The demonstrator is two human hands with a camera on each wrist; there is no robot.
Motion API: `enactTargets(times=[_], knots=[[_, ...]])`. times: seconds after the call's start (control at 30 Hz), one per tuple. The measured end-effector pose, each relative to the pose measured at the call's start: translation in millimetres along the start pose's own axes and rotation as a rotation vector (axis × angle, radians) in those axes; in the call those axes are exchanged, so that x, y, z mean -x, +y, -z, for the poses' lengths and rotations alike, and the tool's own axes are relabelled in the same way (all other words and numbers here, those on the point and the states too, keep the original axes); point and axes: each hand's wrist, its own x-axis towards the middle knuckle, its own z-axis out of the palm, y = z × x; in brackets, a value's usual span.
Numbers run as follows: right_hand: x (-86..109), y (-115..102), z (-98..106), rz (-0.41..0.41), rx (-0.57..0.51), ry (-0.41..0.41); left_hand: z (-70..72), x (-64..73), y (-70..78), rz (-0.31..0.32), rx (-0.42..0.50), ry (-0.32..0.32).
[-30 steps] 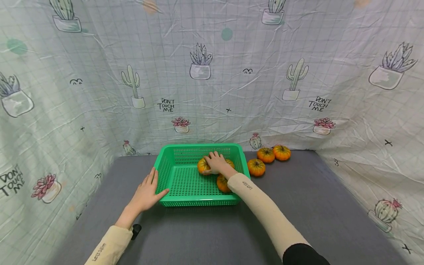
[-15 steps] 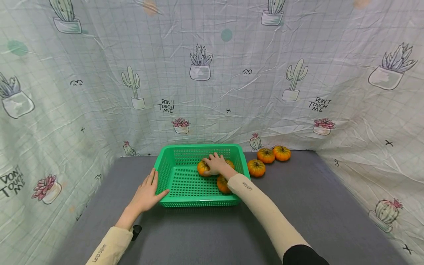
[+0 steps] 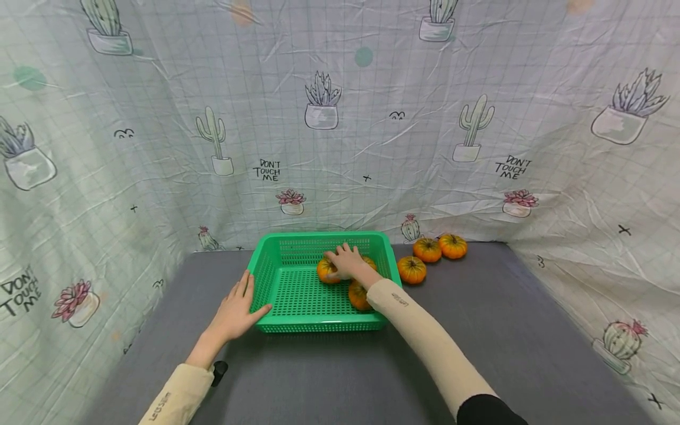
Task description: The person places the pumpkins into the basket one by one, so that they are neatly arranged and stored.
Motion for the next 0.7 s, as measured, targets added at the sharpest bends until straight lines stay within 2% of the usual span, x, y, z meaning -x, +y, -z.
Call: enactTargets(times=[0.03, 0.13, 0.23, 0.27, 0.3, 0.7], knots=[[-5.8, 3.3, -4.8, 0.016, -0.005, 0.033, 0.1, 0.1, 0.0, -0.001, 0.001, 0.001], [-1.4, 1.2, 5.9, 0.017, -0.030, 0.036, -0.5, 0.9, 0.3, -0.001, 0.000, 0.003], [13.3, -1.2, 21.7, 0.046, -0.040, 0.080, -0.7, 1.3, 0.4, 0.002, 0.001, 0.000], [23.5, -4.4, 33.3, 0.038, -0.051, 0.060, -0.7, 1.2, 0.5, 0.003, 0.003, 0.000], [27.9, -3.9, 37.6, 0.048, -0.055, 0.074, -0.6, 1.0, 0.7, 0.002, 0.002, 0.001], [70.6, 14.4, 66.7, 0.189, -0.044, 0.229, -1.6, 0.4, 0.2, 0.002, 0.005, 0.006]])
